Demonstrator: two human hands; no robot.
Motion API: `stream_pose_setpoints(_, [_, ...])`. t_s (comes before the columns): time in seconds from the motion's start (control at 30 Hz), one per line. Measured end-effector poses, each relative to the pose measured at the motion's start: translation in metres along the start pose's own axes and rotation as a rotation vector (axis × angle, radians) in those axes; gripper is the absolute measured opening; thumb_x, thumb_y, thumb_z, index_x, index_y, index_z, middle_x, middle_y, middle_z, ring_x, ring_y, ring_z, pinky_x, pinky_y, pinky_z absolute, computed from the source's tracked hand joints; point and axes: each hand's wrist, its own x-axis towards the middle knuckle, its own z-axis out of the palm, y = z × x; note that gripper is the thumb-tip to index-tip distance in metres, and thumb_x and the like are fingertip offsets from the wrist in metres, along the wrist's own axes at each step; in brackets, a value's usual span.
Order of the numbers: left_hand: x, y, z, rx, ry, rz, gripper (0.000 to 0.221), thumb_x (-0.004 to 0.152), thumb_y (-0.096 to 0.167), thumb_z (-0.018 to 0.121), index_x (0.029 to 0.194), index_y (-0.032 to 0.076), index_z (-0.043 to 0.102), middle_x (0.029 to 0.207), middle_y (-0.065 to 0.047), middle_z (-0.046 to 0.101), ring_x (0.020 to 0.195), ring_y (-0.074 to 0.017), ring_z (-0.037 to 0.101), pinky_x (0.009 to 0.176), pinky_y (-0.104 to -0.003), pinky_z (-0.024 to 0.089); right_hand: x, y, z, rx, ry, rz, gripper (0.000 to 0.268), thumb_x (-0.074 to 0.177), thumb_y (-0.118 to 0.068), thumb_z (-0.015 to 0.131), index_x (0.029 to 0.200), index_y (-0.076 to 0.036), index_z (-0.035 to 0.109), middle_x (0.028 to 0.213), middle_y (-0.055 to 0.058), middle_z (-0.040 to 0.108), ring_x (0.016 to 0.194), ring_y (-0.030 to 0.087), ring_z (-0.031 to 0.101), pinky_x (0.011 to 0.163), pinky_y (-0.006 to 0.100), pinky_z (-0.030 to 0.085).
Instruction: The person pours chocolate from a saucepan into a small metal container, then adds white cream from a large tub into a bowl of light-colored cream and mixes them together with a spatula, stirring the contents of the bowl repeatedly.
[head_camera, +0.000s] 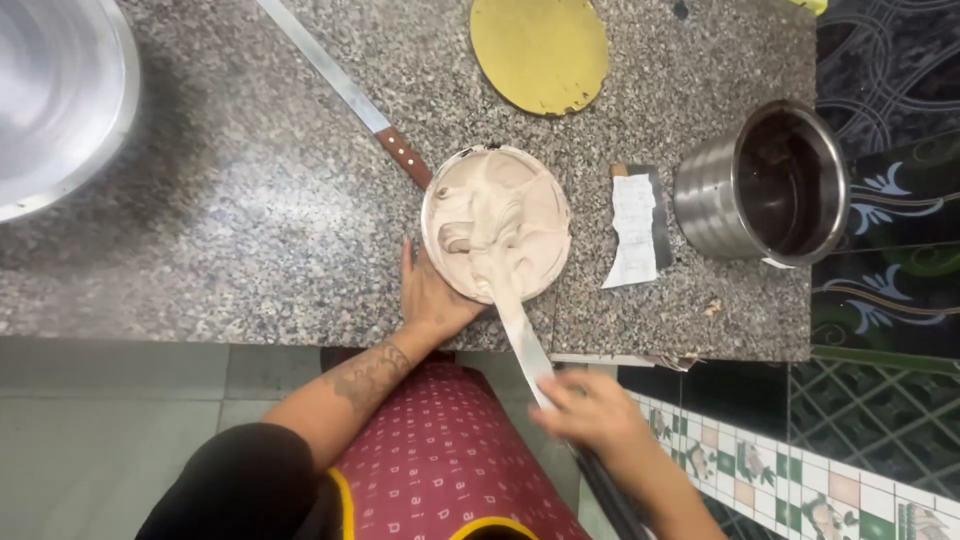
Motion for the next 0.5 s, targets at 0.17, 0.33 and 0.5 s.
stream_pose_setpoints(0.17, [0.001, -0.004, 0.005, 0.038, 0.001, 0.025, 0.101, 0.070, 0.072, 0.072, 0.146, 0.008, 0.053, 0.149, -0.019, 0.049, 0.145, -0.0343, 0.034, 0.123, -0.056, 0.007, -0.031, -0.004, -0.010, 0.246, 0.073, 0.331, 0.028, 0.084, -0.012, 0.066, 0.110, -0.013, 0.078, 0.116, 0.008, 0.076, 0.101, 0.024, 0.069, 0.082, 0.036, 0.055])
stream_pose_setpoints(0.33, [0.000, -0.003, 0.008, 0.014, -0.018, 0.002, 0.100, 0.072, 0.072, 0.072, 0.145, 0.007, 0.053, 0.147, -0.020, 0.051, 0.145, -0.0331, 0.036, 0.125, -0.055, 0.006, 0.019, 0.099, 0.140, 1.683, 1.209, 0.657, 0.035, 0.100, -0.009, 0.064, 0.133, -0.014, 0.053, 0.115, 0.009, 0.068, 0.095, 0.024, 0.069, 0.070, 0.034, 0.056])
stream_pose_setpoints(0.5, [0.002, -0.002, 0.012, 0.029, 0.012, 0.030, 0.095, 0.071, 0.070, 0.072, 0.142, 0.008, 0.056, 0.146, -0.020, 0.053, 0.145, -0.0337, 0.037, 0.125, -0.055, 0.007, -0.043, 0.111, 0.220, 1.645, 1.273, 0.868, 0.040, 0.097, -0.020, 0.065, 0.136, -0.018, 0.054, 0.110, 0.006, 0.068, 0.086, 0.022, 0.066, 0.068, 0.033, 0.051])
